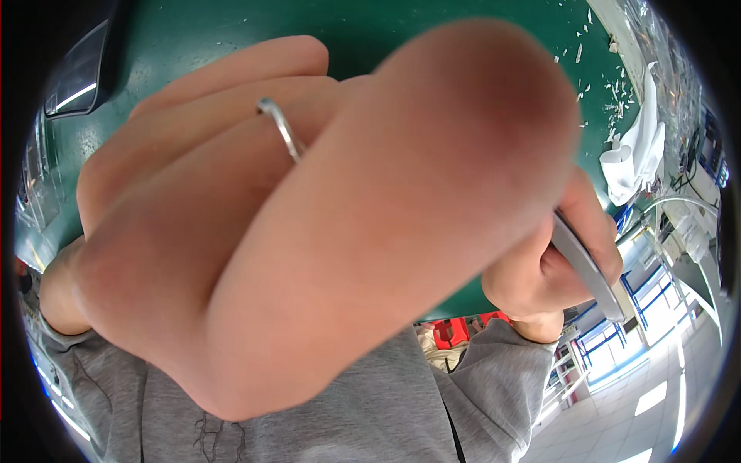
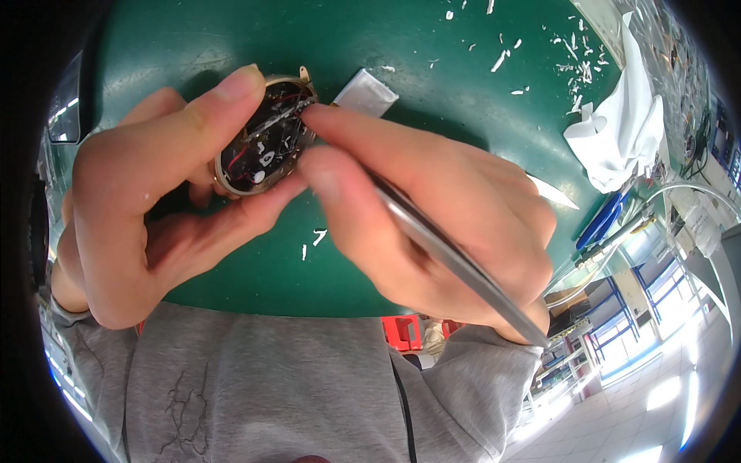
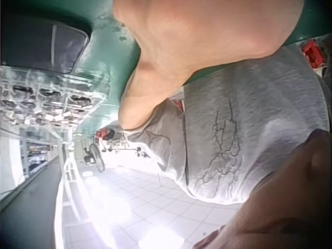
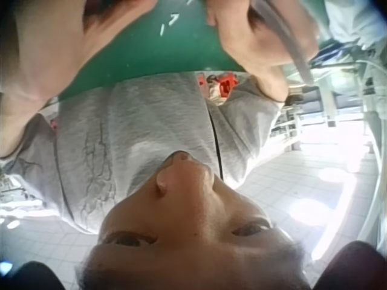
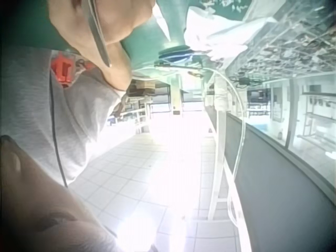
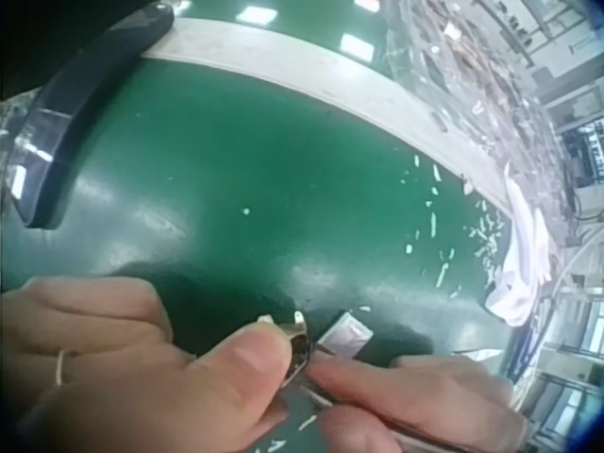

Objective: Using tweezers to assemble internal components, including a circuit board and battery, into a small electronic device housing.

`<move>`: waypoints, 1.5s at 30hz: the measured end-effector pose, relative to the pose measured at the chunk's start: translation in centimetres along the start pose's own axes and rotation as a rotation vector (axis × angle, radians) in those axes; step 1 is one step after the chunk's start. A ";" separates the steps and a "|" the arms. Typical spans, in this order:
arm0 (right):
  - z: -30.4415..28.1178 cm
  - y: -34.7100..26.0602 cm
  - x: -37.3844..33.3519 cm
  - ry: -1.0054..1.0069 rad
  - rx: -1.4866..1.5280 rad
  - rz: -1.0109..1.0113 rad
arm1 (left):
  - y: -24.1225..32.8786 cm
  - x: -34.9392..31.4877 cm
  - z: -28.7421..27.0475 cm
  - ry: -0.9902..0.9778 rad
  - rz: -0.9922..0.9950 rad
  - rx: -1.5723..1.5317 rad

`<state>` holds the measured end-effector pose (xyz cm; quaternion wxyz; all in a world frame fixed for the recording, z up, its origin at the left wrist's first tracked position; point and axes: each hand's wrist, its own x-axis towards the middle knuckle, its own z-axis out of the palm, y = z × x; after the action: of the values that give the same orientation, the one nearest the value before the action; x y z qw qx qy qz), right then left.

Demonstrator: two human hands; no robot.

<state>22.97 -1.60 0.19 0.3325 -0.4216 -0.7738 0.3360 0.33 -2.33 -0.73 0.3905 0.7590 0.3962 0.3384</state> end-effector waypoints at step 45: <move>-0.2 -1.2 -0.3 -0.066 0.079 0.269 | -1.8 -0.6 -0.6 -0.001 0.284 0.253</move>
<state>22.75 -2.34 1.13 0.2749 -0.4966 -0.7073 0.4214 -1.04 -2.00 -2.15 0.2405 0.8503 0.3244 0.3374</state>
